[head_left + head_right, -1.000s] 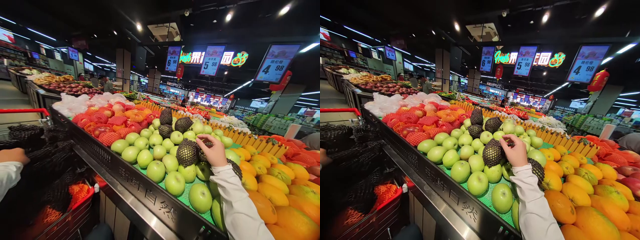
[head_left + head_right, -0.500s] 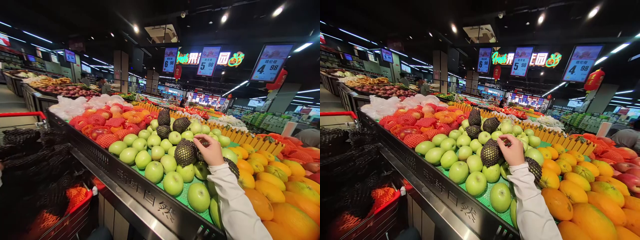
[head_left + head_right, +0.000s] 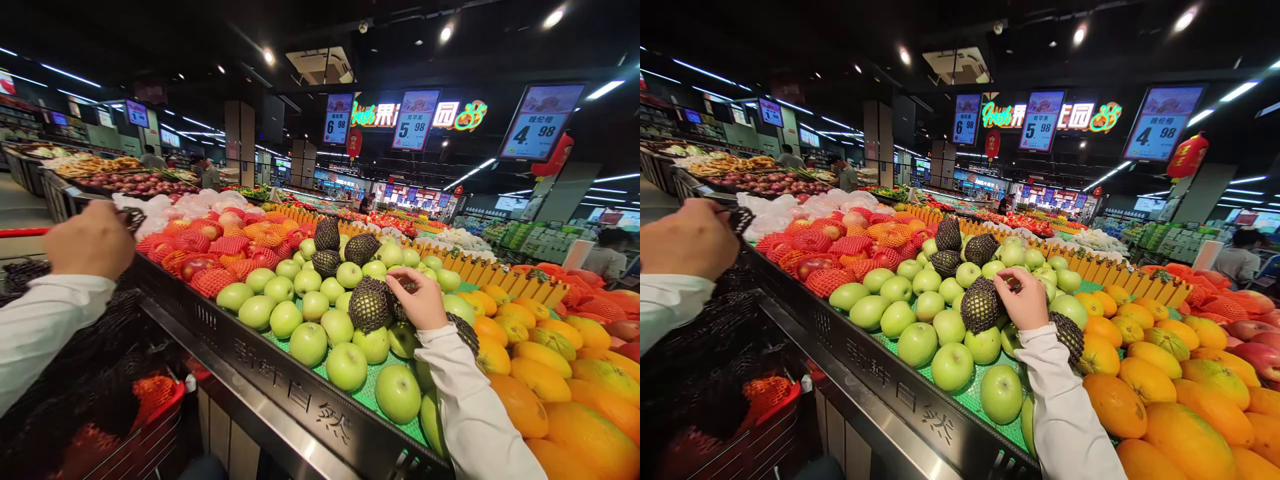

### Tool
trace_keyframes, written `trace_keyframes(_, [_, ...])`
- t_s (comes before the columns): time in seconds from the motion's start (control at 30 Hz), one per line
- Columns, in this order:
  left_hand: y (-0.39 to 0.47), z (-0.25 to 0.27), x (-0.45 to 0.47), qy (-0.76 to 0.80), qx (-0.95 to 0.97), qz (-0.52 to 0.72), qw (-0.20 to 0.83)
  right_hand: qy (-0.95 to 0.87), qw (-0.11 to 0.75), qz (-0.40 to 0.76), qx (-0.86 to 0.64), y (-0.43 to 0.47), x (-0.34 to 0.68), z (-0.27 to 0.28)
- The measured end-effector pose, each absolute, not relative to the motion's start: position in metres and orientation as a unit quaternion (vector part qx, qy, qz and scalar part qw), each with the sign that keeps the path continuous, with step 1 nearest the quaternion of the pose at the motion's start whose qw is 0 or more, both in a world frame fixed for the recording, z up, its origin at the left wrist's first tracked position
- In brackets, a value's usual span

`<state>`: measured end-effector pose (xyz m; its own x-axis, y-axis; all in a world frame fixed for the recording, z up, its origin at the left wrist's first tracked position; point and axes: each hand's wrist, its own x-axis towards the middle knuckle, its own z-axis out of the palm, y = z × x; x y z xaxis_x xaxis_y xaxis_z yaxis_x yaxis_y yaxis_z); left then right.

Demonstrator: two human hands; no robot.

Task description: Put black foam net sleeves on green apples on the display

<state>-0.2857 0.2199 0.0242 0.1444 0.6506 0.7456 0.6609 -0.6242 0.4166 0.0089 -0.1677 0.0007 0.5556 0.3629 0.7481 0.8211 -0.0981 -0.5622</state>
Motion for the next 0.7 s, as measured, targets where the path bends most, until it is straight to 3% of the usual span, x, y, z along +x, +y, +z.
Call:
trace_keyframes(0.07, [0.212, 0.026, -0.251, -0.442, -0.726, -0.525, 0.048, -0.418, 0.525, -0.217, -0.709, -0.168, 0.009, 0.0])
trace_keyframes(0.13, [0.189, 0.029, -0.206, -0.334, -0.771, -0.543, 0.011, -0.417, 0.524, -0.211, -0.712, -0.168, 0.009, 0.0])
trace_keyframes(0.43, [0.02, 0.015, -0.039, 0.139, -0.777, -0.478, -0.386, -0.444, 0.523, -0.166, -0.709, -0.165, 0.005, 0.0])
trace_keyframes(0.7, [0.011, -0.015, -0.024, 0.227, -0.767, -0.455, -0.392, -0.422, 0.5, -0.192, -0.732, -0.165, 0.014, -0.011])
